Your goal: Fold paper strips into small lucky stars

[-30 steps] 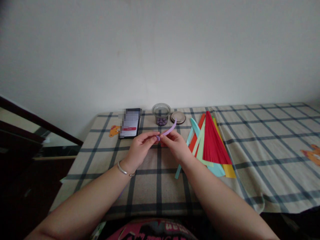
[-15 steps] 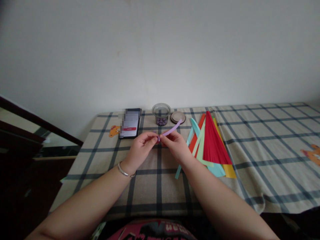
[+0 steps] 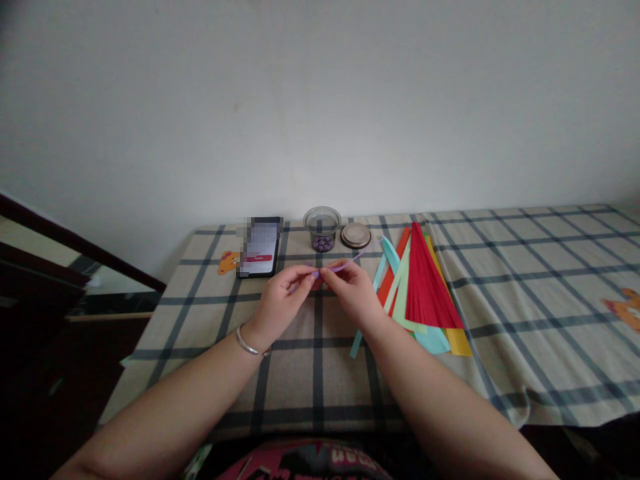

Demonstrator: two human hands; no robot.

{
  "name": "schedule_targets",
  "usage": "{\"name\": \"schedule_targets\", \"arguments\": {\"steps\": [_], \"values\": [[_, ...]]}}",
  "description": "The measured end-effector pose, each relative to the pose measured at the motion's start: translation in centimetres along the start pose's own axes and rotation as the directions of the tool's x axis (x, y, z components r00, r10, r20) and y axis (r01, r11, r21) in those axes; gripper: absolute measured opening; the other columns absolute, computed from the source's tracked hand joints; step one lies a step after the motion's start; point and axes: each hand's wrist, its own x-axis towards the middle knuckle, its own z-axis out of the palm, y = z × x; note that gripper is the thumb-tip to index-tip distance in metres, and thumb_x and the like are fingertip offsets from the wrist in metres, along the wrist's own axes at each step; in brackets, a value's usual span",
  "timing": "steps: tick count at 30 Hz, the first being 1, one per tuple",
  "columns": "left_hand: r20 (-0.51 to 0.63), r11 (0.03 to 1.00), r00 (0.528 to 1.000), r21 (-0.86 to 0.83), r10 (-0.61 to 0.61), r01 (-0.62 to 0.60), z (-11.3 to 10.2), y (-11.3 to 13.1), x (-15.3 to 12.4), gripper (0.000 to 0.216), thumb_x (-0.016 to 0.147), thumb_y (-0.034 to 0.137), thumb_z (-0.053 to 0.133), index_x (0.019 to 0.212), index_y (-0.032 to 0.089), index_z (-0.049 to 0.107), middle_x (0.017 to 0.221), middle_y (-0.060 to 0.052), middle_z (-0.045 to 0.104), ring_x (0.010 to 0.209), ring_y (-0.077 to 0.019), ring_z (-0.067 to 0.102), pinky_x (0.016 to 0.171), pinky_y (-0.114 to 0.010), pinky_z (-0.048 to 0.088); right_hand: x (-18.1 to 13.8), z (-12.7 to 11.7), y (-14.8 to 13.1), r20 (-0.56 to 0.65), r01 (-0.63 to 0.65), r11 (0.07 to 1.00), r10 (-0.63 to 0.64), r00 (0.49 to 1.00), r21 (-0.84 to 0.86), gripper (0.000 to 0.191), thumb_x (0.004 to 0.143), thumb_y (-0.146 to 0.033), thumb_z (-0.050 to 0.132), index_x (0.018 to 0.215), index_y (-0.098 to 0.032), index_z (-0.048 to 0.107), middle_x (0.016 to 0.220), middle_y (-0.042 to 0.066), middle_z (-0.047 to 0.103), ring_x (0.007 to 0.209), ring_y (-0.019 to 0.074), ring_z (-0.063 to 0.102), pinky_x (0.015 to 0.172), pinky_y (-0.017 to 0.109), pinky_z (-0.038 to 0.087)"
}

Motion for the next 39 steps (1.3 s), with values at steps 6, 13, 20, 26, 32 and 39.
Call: {"name": "schedule_targets", "arguments": {"steps": [6, 13, 20, 26, 32, 39], "values": [[-0.007, 0.988, 0.997, -0.139, -0.072, 0.070, 0.10, 0.14, 0.12, 0.017, 0.085, 0.028, 0.055, 0.093, 0.015, 0.063, 0.090, -0.006, 0.069, 0.080, -0.0148, 0.066, 0.074, -0.026, 0.055, -0.06, 0.10, -0.16, 0.001, -0.081, 0.993, 0.081, 0.997, 0.084, 0.032, 0.060, -0.046, 0.077, 0.069, -0.019, 0.063, 0.060, -0.003, 0.062, 0.055, 0.0099, 0.052, 0.056, 0.024, 0.040], [0.041, 0.928, 0.986, -0.334, -0.159, 0.163, 0.10, 0.51, 0.20, 0.020, 0.082, 0.030, 0.060, 0.093, 0.013, 0.063, 0.087, -0.006, 0.070, 0.074, -0.0129, 0.067, 0.073, -0.025, 0.055, -0.30, 0.39, -0.57, 0.051, -0.179, 0.966, 0.173, 0.984, 0.189, 0.033, 0.057, -0.044, 0.080, 0.067, -0.018, 0.063, 0.061, -0.003, 0.064, 0.058, 0.0099, 0.056, 0.060, 0.025, 0.042], [0.048, 0.884, 0.981, -0.428, -0.185, 0.188, 0.18, 0.64, 0.27, 0.021, 0.080, 0.031, 0.063, 0.092, 0.014, 0.067, 0.084, -0.006, 0.071, 0.073, -0.0140, 0.067, 0.073, -0.028, 0.056, -0.44, 0.33, -0.72, 0.157, -0.241, 0.926, 0.202, 0.967, 0.291, 0.027, 0.058, -0.038, 0.080, 0.066, -0.018, 0.064, 0.061, -0.003, 0.065, 0.058, 0.0089, 0.058, 0.061, 0.023, 0.044], [0.071, 0.864, 0.979, -0.461, -0.190, 0.201, 0.14, 0.64, 0.38, 0.018, 0.080, 0.028, 0.064, 0.090, 0.015, 0.071, 0.080, -0.005, 0.070, 0.069, -0.0122, 0.065, 0.071, -0.027, 0.056, -0.45, 0.04, -0.51, 0.226, -0.258, 0.919, 0.195, 0.954, 0.297, 0.023, 0.062, -0.037, 0.080, 0.068, -0.019, 0.067, 0.063, -0.002, 0.065, 0.059, 0.0088, 0.057, 0.059, 0.022, 0.043], [0.134, 0.835, 0.973, -0.500, -0.188, 0.230, 0.31, 0.00, 0.38, 0.020, 0.081, 0.030, 0.063, 0.093, 0.017, 0.072, 0.079, -0.004, 0.069, 0.070, -0.0116, 0.063, 0.071, -0.026, 0.054, -0.51, 0.04, -0.66, 0.231, -0.249, 0.922, 0.184, 0.955, 0.295, 0.025, 0.058, -0.038, 0.082, 0.071, -0.019, 0.070, 0.062, -0.002, 0.065, 0.059, 0.0089, 0.056, 0.057, 0.022, 0.043], [0.184, 0.888, 0.975, -0.419, -0.122, 0.190, 0.14, -0.18, 0.41, 0.026, 0.085, 0.033, 0.056, 0.102, 0.018, 0.070, 0.069, -0.001, 0.064, 0.064, -0.0110, 0.059, 0.065, -0.024, 0.050, -0.53, -0.02, -0.47, 0.309, -0.241, 0.927, 0.148, 0.939, 0.288, 0.020, 0.065, -0.034, 0.079, 0.073, -0.020, 0.068, 0.059, -0.002, 0.063, 0.057, 0.0097, 0.056, 0.056, 0.023, 0.044]]}}
